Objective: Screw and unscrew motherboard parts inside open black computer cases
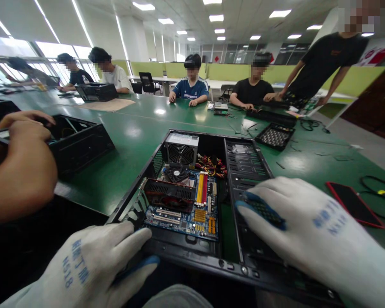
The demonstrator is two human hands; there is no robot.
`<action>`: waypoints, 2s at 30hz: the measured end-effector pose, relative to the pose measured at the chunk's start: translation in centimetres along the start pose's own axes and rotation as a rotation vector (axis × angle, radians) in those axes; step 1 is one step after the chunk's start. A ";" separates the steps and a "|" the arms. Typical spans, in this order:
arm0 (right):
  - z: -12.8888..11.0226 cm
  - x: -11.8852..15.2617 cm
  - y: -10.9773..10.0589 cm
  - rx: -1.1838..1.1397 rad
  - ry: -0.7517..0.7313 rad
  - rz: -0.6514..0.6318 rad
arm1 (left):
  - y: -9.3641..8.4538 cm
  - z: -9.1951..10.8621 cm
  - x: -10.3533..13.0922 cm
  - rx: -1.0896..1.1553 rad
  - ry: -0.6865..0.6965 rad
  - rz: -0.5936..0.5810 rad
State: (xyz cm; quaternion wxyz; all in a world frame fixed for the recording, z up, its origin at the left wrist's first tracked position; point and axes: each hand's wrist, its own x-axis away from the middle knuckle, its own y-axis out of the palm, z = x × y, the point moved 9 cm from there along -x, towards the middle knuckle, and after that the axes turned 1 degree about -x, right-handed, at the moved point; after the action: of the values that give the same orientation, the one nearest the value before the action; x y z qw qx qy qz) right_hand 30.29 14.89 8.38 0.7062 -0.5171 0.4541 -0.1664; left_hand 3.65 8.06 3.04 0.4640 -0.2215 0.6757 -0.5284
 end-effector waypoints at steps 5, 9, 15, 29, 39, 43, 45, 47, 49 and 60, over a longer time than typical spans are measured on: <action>-5.4 -6.3 6.7 -0.033 -0.167 -0.367 | -0.9 0.6 -0.3 0.000 0.031 0.062; -8.2 -9.5 10.3 -0.025 -0.231 -0.552 | -0.8 0.6 -0.2 -0.002 0.026 0.065; -7.6 -14.1 13.5 -0.071 -0.187 -0.596 | 0.3 -0.4 0.3 0.051 -0.064 -0.021; -7.4 -17.0 22.4 0.135 -0.345 -0.734 | -1.1 0.3 0.0 -0.003 -0.048 0.046; -2.7 -15.7 17.1 0.288 -0.215 -0.659 | -1.7 0.4 -0.3 0.013 -0.059 0.028; 0.3 -15.8 16.0 0.462 -0.169 -0.623 | -1.0 0.2 0.1 0.014 -0.061 0.073; 1.7 -16.2 16.1 0.512 -0.122 -0.618 | -0.7 0.2 0.2 0.012 -0.061 0.078; 3.1 -16.8 16.5 0.521 -0.058 -0.623 | -0.6 0.1 0.3 0.009 -0.064 0.085; 4.3 -17.3 17.1 0.512 0.007 -0.628 | -0.6 0.1 0.3 0.009 -0.068 0.086; 5.3 -18.3 19.1 0.448 0.047 -0.654 | -0.6 0.1 0.5 -0.002 -0.069 0.107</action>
State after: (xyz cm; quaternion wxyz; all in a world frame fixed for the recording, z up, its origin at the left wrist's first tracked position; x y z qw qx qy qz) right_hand 20.37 38.62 0.38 0.7007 -0.4635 0.2341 -0.4892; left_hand 3.36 7.41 3.41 0.5145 -0.2038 0.6705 -0.4942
